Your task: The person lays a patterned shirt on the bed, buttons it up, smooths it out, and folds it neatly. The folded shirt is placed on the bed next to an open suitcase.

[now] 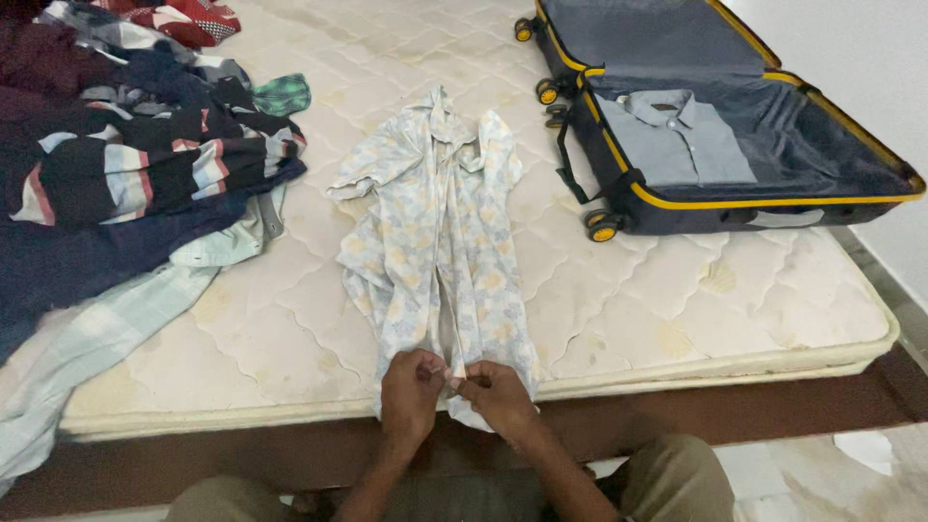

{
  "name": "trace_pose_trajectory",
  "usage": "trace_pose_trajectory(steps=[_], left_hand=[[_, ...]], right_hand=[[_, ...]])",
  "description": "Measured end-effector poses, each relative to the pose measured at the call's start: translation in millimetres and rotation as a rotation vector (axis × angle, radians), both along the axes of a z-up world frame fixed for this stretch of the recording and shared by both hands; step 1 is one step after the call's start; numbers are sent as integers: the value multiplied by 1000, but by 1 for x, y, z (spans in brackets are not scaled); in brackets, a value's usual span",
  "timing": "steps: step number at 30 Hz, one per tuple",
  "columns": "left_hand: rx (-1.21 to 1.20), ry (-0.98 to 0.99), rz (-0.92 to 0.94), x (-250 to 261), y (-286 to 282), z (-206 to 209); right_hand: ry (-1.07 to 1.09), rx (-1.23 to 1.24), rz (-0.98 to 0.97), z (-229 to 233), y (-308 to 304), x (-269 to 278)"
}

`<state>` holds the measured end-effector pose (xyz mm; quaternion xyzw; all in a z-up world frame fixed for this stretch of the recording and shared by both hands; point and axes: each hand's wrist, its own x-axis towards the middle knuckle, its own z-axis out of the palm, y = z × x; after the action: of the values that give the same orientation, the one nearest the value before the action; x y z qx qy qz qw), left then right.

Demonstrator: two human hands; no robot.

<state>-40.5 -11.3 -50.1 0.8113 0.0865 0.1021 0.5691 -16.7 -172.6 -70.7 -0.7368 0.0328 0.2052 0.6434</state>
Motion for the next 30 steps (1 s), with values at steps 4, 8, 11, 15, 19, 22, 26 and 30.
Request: trace_pose_trajectory(steps=[4, 8, 11, 15, 19, 22, 26, 30], left_hand=[[-218, 152, -41, -6, -12, 5], [-193, 124, -63, -14, -18, 11], [-180, 141, -49, -18, -20, 16], [-132, 138, -41, -17, -21, 22], [-118, 109, -10, -18, -26, 29], [-164, 85, 15, -18, -28, 29], [-155, 139, 36, -14, -26, 21], [-242, 87, 33, -12, -25, 10]], right_hand=[[27, 54, 27, 20, -4, -9], [41, -95, -29, 33, -7, -15], [-93, -74, -51, 33, -9, -19], [-284, -89, -174, 32, -6, -19], [-362, -298, -274, 40, -3, -22], [-581, -252, -214, 45, -1, -27], [-513, -247, -172, 43, -1, -26], [-70, -3, -121, 35, -7, -19]])
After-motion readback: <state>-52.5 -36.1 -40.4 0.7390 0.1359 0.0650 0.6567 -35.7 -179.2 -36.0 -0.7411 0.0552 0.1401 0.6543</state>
